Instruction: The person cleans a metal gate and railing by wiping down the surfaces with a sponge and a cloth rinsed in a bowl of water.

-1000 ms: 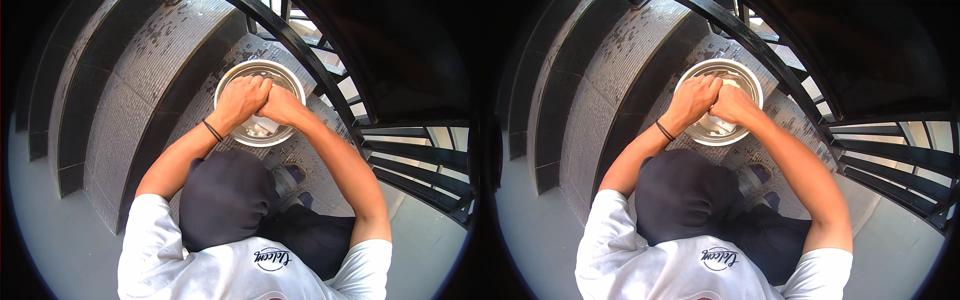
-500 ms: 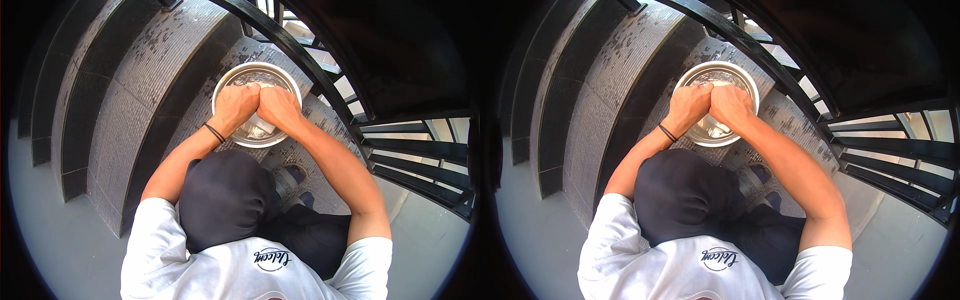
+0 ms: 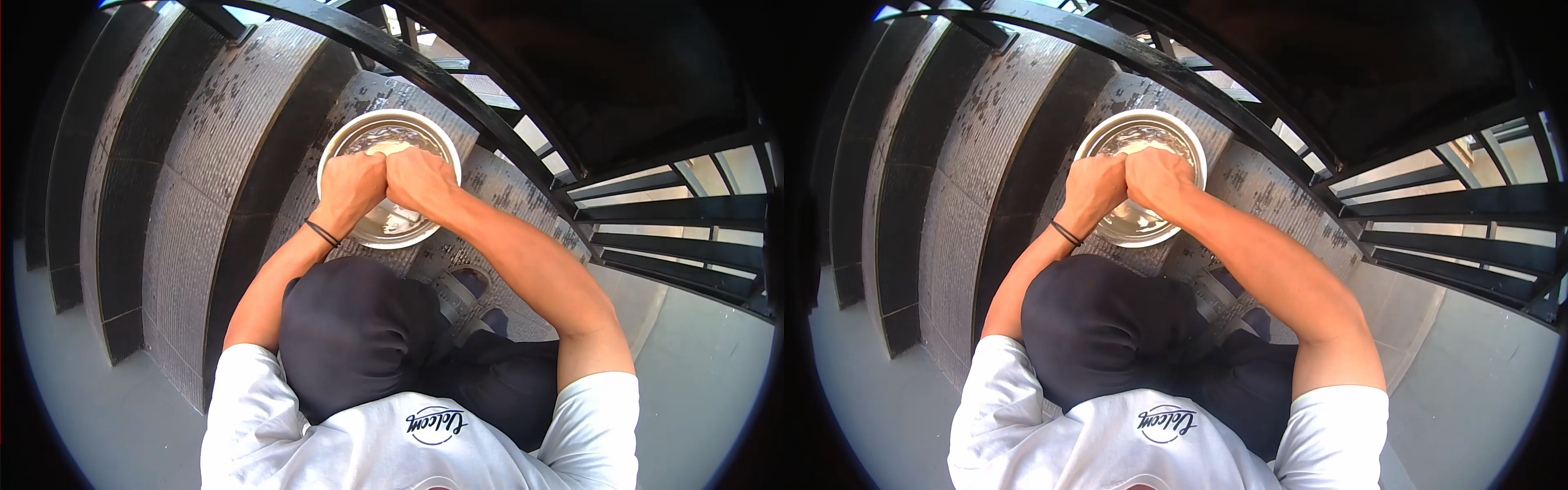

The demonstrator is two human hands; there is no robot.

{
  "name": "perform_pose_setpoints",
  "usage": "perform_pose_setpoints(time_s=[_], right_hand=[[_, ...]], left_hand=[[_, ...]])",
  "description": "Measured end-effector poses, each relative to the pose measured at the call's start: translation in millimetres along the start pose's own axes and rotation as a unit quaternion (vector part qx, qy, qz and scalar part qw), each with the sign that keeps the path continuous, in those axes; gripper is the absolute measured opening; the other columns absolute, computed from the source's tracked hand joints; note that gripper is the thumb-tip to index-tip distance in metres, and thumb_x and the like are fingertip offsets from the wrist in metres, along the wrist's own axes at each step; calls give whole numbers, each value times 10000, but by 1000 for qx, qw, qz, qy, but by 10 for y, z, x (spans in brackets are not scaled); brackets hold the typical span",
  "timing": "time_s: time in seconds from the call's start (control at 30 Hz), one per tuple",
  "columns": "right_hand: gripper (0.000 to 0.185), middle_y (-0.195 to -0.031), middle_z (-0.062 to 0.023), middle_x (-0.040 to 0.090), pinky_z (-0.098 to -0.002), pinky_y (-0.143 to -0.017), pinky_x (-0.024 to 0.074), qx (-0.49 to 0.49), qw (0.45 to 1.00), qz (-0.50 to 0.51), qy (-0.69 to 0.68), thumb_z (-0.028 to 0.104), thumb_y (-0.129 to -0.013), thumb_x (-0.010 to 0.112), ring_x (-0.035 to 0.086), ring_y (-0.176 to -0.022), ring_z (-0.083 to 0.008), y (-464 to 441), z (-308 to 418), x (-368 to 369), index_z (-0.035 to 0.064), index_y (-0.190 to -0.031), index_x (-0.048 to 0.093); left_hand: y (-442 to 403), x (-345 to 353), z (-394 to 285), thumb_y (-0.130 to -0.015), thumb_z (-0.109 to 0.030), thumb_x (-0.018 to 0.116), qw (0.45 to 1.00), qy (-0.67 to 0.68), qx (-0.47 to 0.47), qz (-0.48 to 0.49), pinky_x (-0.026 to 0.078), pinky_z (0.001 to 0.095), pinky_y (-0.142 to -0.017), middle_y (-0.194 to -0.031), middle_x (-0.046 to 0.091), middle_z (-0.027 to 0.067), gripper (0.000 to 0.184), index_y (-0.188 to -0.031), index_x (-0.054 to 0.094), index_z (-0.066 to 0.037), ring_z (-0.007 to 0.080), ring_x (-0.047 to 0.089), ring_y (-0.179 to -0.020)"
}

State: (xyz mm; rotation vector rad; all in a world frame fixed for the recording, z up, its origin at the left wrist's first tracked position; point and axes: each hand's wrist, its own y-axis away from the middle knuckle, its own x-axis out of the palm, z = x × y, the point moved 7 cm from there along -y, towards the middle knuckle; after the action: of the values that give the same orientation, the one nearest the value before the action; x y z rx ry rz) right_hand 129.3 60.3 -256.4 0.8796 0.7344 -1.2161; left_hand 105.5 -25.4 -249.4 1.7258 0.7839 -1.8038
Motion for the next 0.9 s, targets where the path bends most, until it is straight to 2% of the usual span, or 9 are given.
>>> perform_pose_setpoints(time_s=[0.13, 0.27, 0.4, 0.47, 0.6, 0.67, 0.73, 0.87, 0.9], right_hand=[[166, -804, -247, 699, -472, -651, 569, -45, 997, -53, -23, 123, -749, 626, 712, -762, -389, 24, 14, -33, -10, -792, 716], [386, -773, -215, 696, -464, -641, 558, -81, 993, -86, -23, 181, -754, 695, 707, -731, -374, 94, -18, -149, -20, -1067, 590], [519, -798, -238, 684, -509, -717, 527, -104, 983, -26, -152, 331, -863, 668, 686, -809, -416, 348, -78, -454, -22, -1179, 456], [493, -827, -259, 678, -511, -746, 513, -113, 955, -57, -267, 345, -916, 623, 677, -835, -430, 636, -224, -654, -15, -1197, 439], [364, -880, -190, 660, -477, -744, 490, -40, 931, -131, -337, 308, -954, 608, 647, -778, -391, 1393, -1019, -809, 14, -1156, 536], [273, -888, -143, 639, -445, -739, 484, -71, 897, -394, -186, 263, -924, 668, 613, -751, -363, 1866, -1504, -676, 16, -1034, 634], [205, -1002, -105, 636, -417, -680, 494, 51, 873, -425, -235, 213, -881, 715, 594, -716, -285, 2207, -1960, -342, 10, -880, 687], [142, -946, -41, 645, -303, -771, 495, 183, 761, -247, -572, 120, -904, 707, 615, -839, -141, 2476, -2327, 467, 25, -996, 657], [151, -970, -36, 648, -284, -788, 497, 160, 685, -240, -669, 91, -902, 703, 612, -872, -114, 2477, -2386, 663, 23, -1022, 641]], left_hand=[[-27, -110, -17, -805, -184, 627, 1000, -2, 0, -10, 536, 432, -558, -685, 685, 141, 109, -835, 623, -79, 326, 696, -653], [-13, -408, -57, -760, -117, 664, 985, 169, 15, 26, 520, 402, -657, -809, 669, 163, 288, -1036, 598, -64, 286, 689, -763], [-54, -383, 99, -807, -16, 656, 820, 553, -48, 138, 448, 261, -715, -919, 597, 41, 313, -1099, 546, -40, 115, 579, -830], [-138, -691, -109, -832, -19, 645, 780, 612, -26, 126, 425, 245, -764, -1039, 584, 35, 334, -1145, 527, -24, 93, 545, -900], [-390, -1090, -596, -853, -56, 638, 837, 531, 57, 121, 411, 235, -740, -968, 604, 35, 343, -1180, 544, -20, 75, 518, -803], [-481, -1140, -998, -856, -67, 640, 852, 492, 88, 155, 413, 238, -719, -939, 619, 30, 331, -1173, 554, -23, 77, 527, -775], [-512, -1062, -1445, -862, -126, 676, 875, 390, 170, 231, 429, 249, -671, -897, 659, 37, 342, -1173, 573, -31, 99, 585, -734], [-452, -462, -2274, -881, -276, 718, 817, 251, 149, 498, 486, 335, -687, -932, 687, 91, 410, -1169, 596, -11, 196, 648, -781], [-473, -225, -2361, -894, -288, 710, 825, 250, 151, 483, 490, 350, -700, -930, 686, 105, 383, -1138, 610, -11, 213, 642, -775]])
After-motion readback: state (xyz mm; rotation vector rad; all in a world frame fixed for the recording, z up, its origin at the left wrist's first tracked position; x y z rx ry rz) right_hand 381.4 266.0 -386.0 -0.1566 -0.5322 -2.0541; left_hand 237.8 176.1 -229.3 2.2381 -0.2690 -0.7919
